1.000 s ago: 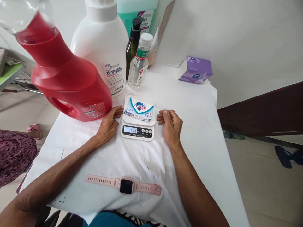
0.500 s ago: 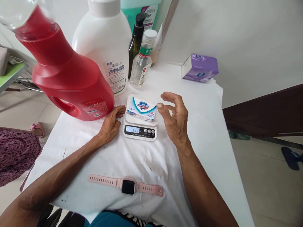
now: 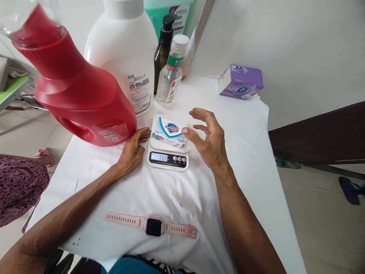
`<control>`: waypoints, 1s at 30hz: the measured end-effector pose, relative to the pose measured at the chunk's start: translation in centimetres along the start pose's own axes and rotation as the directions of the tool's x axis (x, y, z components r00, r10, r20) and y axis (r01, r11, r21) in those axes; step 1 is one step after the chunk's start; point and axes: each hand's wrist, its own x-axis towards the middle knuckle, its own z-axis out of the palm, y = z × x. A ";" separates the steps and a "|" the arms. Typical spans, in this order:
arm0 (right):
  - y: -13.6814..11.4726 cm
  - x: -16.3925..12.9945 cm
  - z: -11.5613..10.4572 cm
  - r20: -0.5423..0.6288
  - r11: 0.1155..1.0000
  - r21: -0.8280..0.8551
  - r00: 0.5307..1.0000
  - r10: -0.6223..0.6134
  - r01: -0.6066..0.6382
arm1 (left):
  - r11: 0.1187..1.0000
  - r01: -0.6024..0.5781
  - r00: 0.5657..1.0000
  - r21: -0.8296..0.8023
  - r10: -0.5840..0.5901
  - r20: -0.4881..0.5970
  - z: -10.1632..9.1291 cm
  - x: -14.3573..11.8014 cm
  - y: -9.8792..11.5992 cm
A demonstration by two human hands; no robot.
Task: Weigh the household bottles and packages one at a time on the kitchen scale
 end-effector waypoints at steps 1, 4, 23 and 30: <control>0.0 0.0 0.1 0.029 1.000 -0.028 1.000 -0.009 0.010 | 1.000 0.001 1.000 0.004 -0.001 0.000 0.0 0.0 0.0; 0.2 0.3 0.4 0.103 0.989 -0.133 0.993 -0.051 0.064 | 1.000 0.006 1.000 0.025 -0.006 -0.004 0.0 0.0 0.1; 2.6 10.2 -7.6 0.014 0.860 -0.489 0.988 -0.156 0.143 | 0.985 0.127 0.992 0.117 -0.125 -0.028 -0.2 0.0 1.3; 7.5 21.8 -14.7 -0.295 0.712 -0.642 0.949 0.110 -0.283 | 0.978 0.159 0.987 0.132 -0.155 -0.043 -0.1 -0.1 1.1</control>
